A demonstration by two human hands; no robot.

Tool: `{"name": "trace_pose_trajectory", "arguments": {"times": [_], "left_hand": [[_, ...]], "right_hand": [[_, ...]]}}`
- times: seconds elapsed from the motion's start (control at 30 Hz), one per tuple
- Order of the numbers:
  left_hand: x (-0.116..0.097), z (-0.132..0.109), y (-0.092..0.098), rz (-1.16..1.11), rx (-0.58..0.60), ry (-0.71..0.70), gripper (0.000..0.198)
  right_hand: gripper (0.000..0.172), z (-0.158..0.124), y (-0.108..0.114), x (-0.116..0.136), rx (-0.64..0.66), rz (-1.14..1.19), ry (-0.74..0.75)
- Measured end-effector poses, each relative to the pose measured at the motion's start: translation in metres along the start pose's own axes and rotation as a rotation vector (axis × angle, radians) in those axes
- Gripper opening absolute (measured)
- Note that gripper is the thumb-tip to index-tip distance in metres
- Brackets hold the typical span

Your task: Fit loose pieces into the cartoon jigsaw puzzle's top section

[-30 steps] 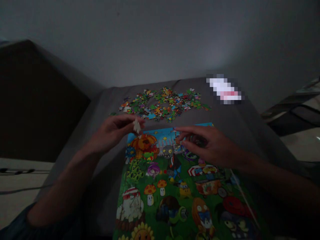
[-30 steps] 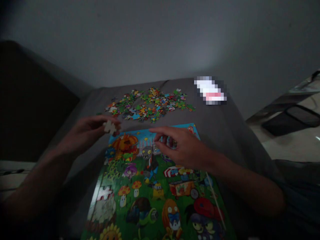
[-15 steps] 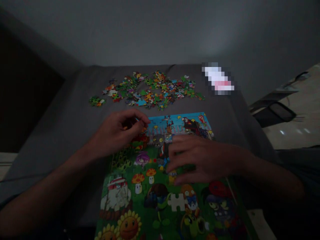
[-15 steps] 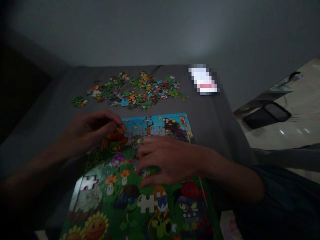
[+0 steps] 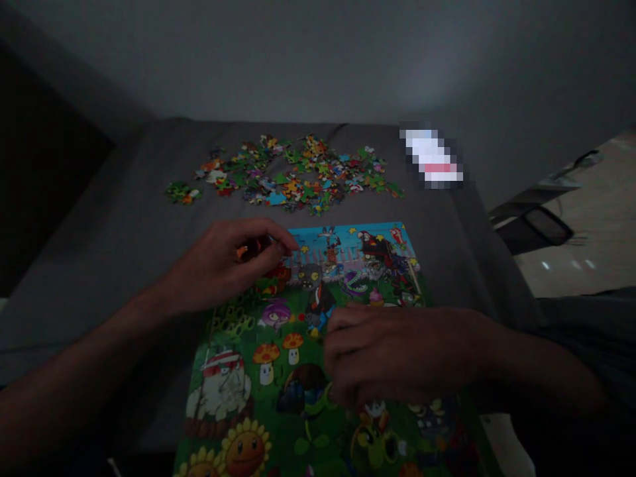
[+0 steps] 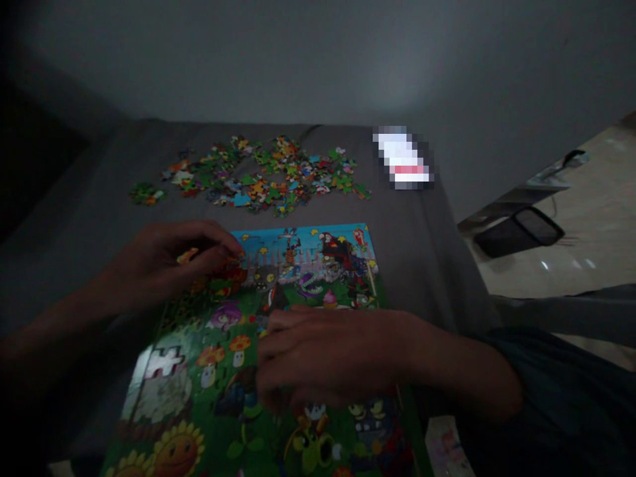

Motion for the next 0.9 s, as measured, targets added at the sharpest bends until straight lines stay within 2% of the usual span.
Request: {"name": "trace_pose_trajectory", "arguments": {"times": [0.07, 0.2, 0.3, 0.43, 0.57, 0.77, 0.9], "left_hand": [[0.001, 0.000, 0.001, 0.012, 0.009, -0.006, 0.023], [0.002, -0.001, 0.006, 0.028, 0.001, -0.028, 0.025], [0.004, -0.002, 0.007, 0.031, 0.000, -0.035, 0.026], [0.005, -0.003, 0.006, 0.025, 0.005, -0.078, 0.024], [0.000, -0.005, 0.005, -0.046, 0.029, -0.098, 0.022], [-0.023, -0.013, -0.019, -0.327, 0.199, -0.072, 0.028], [-0.025, -0.013, -0.027, -0.363, 0.206, -0.056, 0.028]], "right_hand": [[0.023, -0.001, 0.011, -0.004, -0.154, 0.077, 0.035], [0.020, -0.011, 0.029, -0.014, -0.578, -0.030, 0.038], [0.016, -0.016, 0.031, -0.016, -0.699, -0.082, 0.056], [0.009, -0.019, 0.030, -0.015, -0.759, -0.082, 0.051], [0.011, -0.017, 0.031, -0.017, -0.783, -0.118, 0.053], [0.022, -0.008, 0.031, -0.022, -0.713, -0.116, 0.056], [0.014, -0.005, 0.031, -0.026, -0.700, -0.053, -0.042]]}}
Point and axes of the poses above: each hand's wrist, its own z-axis towards the middle knuckle, its own y-axis out of the back of the hand, x = y × z, the point moved 5 cm from there along z, towards the middle knuckle, and after that the axes turned 9 degrees about -y, right-handed, at the moved point
